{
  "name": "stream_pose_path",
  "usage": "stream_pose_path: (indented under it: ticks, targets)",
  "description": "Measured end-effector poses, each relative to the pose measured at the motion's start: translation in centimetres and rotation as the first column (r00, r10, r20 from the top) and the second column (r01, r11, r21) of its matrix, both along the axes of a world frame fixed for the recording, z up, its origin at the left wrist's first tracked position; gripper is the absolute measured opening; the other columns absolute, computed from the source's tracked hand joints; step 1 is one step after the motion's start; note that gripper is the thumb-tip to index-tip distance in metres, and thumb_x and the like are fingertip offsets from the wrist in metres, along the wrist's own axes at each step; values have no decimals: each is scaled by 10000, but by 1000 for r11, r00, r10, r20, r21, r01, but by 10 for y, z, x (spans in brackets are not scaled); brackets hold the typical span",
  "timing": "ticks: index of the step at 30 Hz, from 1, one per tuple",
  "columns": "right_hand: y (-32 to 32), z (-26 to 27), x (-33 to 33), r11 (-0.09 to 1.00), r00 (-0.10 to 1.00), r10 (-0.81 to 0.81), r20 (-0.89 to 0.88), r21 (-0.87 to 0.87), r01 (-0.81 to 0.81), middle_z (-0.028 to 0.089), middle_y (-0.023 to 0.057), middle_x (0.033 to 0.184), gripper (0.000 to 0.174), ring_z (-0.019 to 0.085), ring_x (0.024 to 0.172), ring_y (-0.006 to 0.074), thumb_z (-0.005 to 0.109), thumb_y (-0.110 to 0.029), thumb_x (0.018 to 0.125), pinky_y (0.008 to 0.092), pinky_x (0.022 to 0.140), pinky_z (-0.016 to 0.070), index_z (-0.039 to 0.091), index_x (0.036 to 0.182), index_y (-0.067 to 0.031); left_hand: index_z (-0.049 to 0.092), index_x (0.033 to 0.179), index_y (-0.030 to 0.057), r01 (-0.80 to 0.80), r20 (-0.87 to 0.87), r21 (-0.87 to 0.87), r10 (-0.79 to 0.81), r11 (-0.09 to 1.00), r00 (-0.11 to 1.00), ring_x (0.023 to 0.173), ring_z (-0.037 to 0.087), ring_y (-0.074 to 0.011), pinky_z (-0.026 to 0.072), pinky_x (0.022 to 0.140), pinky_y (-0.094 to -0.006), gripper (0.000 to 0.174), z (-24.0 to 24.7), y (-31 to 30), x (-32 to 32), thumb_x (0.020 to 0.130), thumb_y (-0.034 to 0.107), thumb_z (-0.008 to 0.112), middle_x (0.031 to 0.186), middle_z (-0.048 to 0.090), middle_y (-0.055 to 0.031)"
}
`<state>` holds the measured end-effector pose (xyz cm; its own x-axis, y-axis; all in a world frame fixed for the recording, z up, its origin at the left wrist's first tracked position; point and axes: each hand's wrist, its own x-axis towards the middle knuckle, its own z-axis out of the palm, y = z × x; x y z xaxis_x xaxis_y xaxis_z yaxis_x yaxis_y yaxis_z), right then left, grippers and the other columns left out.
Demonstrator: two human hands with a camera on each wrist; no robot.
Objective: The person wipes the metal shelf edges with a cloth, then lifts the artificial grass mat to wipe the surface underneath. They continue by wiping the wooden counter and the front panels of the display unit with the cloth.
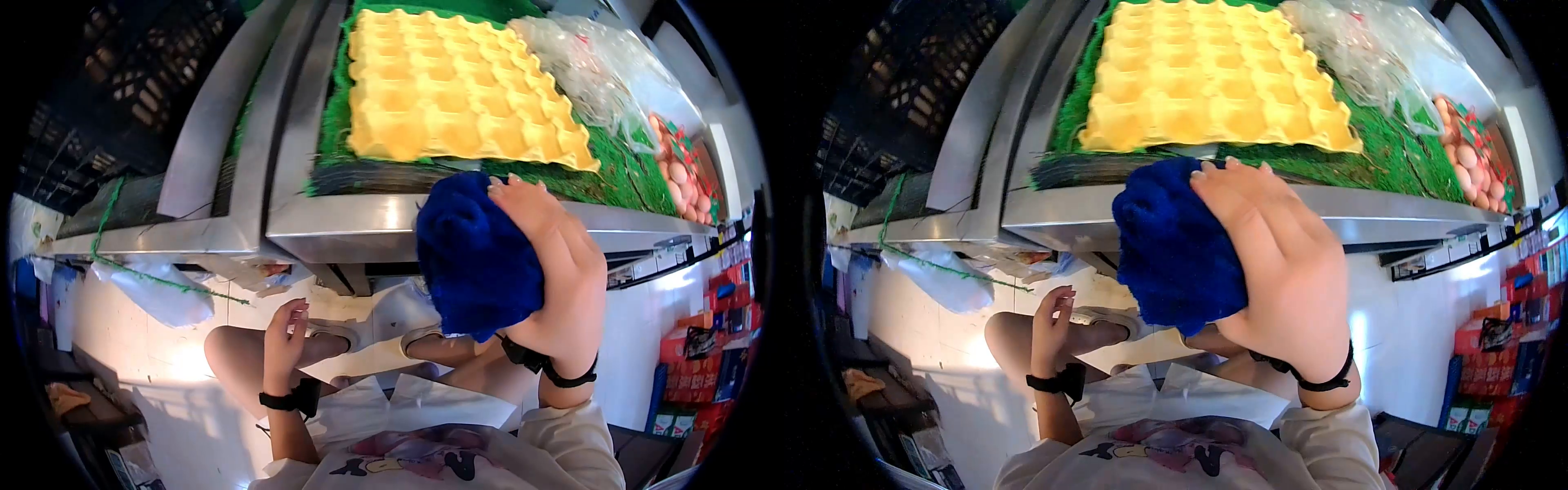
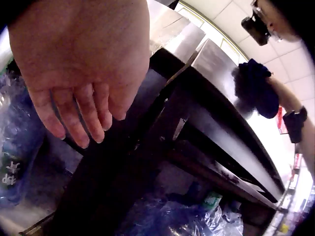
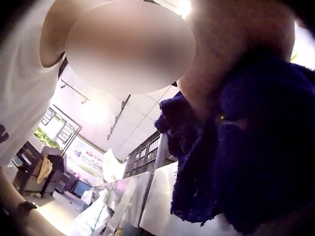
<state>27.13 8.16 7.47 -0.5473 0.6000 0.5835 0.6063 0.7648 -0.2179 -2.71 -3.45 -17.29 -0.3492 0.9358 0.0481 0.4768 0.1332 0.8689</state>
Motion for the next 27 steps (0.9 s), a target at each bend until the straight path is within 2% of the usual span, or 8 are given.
stream_pose_path:
  ticks: [6,10,12,14,15,21,24,27]
  targets:
    - [-5,5,-57,990,984,142,112,-8,-142,606,157,1169,668,580,1103,350,740,-137,563,448,969,466,559,1196,-21,592,1134,28,-15,55,50,12,999,998,860,652,-208,512,781,-309,236,-8,-1,-8,908,87,559,1001,665,-111]
    - [-1,-9,-96,972,975,210,78,90,-216,613,162,1160,575,597,1088,337,682,-161,631,438,975,465,578,1172,1,595,1134,34,16,-27,90,-14,996,1000,857,655,-210,512,777,-306,237,-10,-3,-14,903,72,559,998,668,-122]
    - [-1,-10,-115,957,968,238,72,153,-247,618,162,1136,477,614,1056,319,614,-124,697,416,943,493,583,1151,19,584,1162,27,-4,15,124,2,992,1000,850,655,-259,506,773,-320,293,-18,-3,-15,872,66,581,1022,666,-152]
    - [0,-13,-125,944,955,296,37,140,-298,602,158,1193,592,599,1090,339,704,-126,615,439,965,478,578,1181,-5,577,1174,20,-32,2,138,32,990,999,852,652,-286,503,773,-329,326,-39,-4,-19,852,66,595,1040,663,-168]
    - [0,-13,-129,944,954,299,32,135,-301,604,152,1189,573,603,1084,331,703,-119,627,430,947,492,580,1175,-3,568,1183,11,-4,50,8,4,1000,999,873,646,-316,498,780,-342,361,-31,-8,-22,831,74,612,1070,654,-189]
    - [-2,-9,-107,953,954,293,70,58,-297,599,153,1224,625,590,1128,333,740,-171,628,435,982,467,571,1209,-18,592,1139,19,-57,-78,180,72,982,994,887,654,-256,504,797,-319,262,-12,-8,-18,879,50,566,1004,665,-152]
    - [-9,0,-85,973,969,229,93,-4,-229,601,161,1226,640,585,1142,339,733,-173,618,439,1008,443,569,1215,-10,601,1114,20,-104,65,102,98,989,993,888,655,-216,506,806,-306,218,8,-10,-14,903,53,556,980,668,-125]
    - [-17,8,-65,992,983,129,127,-6,-129,599,163,1217,613,589,1128,339,673,-91,611,427,995,453,563,1205,12,601,1110,14,-96,142,92,82,991,987,889,653,-209,505,812,-305,211,-2,-11,-22,911,73,566,985,667,-125]
